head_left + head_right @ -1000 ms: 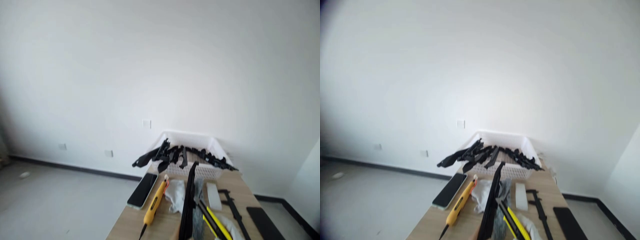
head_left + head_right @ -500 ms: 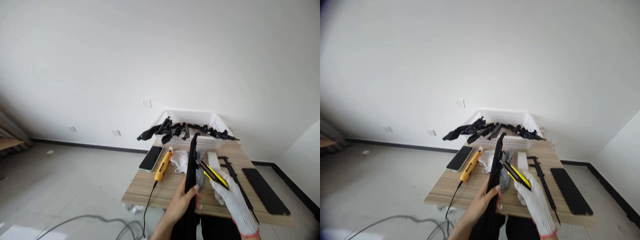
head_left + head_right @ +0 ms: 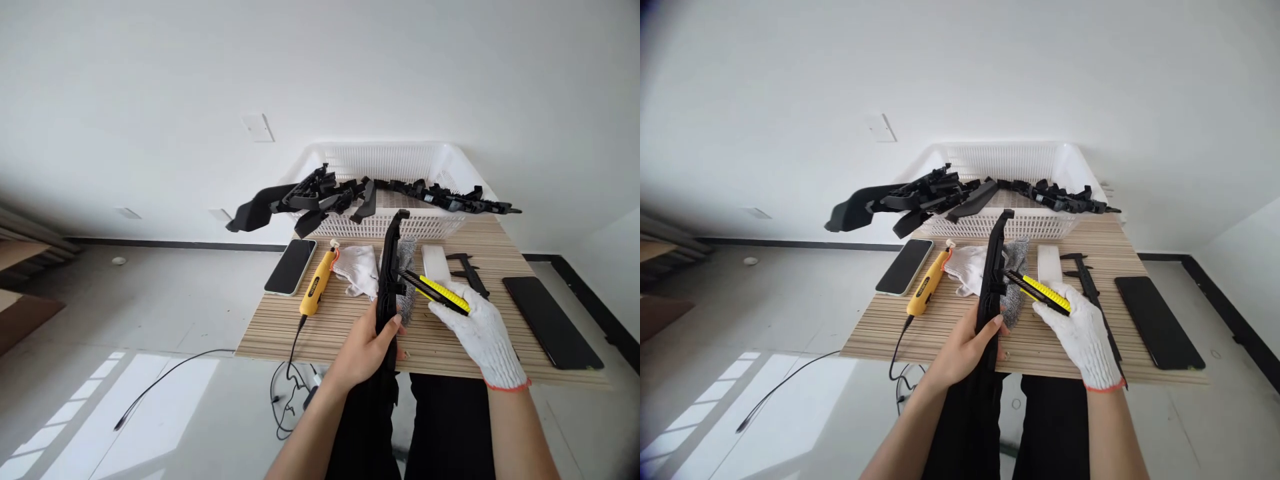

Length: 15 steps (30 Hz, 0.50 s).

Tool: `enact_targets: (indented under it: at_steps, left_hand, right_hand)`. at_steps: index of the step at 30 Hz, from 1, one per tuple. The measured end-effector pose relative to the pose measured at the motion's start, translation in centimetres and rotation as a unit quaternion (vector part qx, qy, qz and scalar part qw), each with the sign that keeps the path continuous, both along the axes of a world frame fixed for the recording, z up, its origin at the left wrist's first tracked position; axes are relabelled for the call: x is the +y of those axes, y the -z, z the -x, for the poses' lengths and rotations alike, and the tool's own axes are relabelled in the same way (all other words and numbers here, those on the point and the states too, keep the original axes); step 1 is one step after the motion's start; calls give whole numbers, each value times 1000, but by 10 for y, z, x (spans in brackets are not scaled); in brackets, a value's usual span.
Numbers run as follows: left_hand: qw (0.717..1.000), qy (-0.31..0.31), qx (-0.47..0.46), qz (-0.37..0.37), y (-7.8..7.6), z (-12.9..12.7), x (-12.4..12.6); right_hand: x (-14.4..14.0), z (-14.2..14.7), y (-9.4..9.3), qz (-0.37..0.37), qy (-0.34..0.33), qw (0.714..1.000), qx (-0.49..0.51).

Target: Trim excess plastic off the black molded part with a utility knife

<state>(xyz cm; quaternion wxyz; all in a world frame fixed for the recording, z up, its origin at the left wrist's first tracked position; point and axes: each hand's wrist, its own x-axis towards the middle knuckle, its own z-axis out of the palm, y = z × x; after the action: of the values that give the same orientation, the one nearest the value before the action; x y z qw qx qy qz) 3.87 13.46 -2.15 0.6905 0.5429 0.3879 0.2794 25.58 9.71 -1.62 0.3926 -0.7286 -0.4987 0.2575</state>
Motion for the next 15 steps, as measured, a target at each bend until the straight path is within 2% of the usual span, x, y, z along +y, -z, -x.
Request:
enact_targets:
  at_steps: [2,6,11,15]
  left_hand:
    - [999,6,31,-17,-1,0,-1]
    - [998,7,62,-23,-5,-1,-2]
    - [997,2,73,-11,-5,-2,-4]
    - [997,-1,79,-10,-4,0,-3]
  right_hand:
    - [-3,1,1,15,21,1000,2]
    - [-9,2,2,38,16,999,30]
    - [-12,2,4,-14,88,996,17]
    - [-13,0,8,-8,64,998,-5]
